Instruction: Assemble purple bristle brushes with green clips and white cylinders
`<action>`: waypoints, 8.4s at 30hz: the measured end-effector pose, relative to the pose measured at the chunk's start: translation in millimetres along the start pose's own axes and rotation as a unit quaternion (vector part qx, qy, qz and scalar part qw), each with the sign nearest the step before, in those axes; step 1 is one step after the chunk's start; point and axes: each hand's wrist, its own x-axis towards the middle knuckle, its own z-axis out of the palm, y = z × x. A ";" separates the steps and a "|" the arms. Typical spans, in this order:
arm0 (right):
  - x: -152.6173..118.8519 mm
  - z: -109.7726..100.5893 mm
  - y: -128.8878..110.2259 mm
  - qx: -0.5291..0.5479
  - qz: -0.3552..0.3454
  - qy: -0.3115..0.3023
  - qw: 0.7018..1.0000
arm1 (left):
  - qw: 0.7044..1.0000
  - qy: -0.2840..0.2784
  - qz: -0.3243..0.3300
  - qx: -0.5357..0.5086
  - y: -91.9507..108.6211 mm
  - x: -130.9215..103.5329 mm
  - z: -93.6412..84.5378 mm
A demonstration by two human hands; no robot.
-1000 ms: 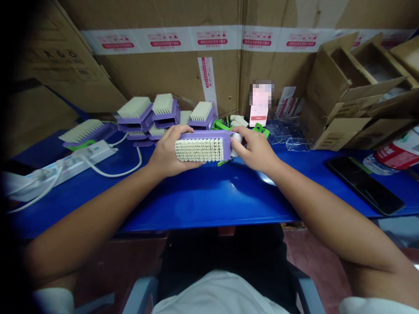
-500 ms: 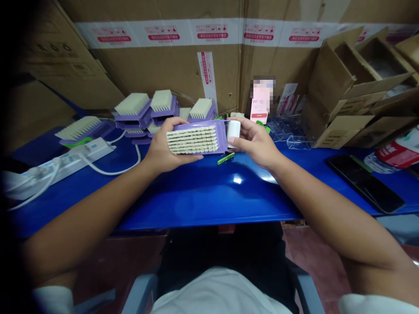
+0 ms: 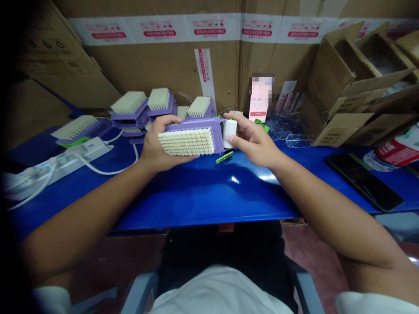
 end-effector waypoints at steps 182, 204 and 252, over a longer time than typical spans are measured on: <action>-3.7 16.1 12.8 0.073 0.001 -0.130 0.989 | 0.945 -0.314 -0.089 0.004 26.2 18.8 -15.0; -14.5 20.2 -12.0 -0.085 -0.117 -0.048 0.988 | 0.971 -0.223 -0.063 0.049 38.6 6.8 -8.9; -13.4 21.7 -8.6 -0.013 -0.077 -0.025 0.997 | 0.978 -0.190 -0.078 0.038 39.4 4.1 -3.8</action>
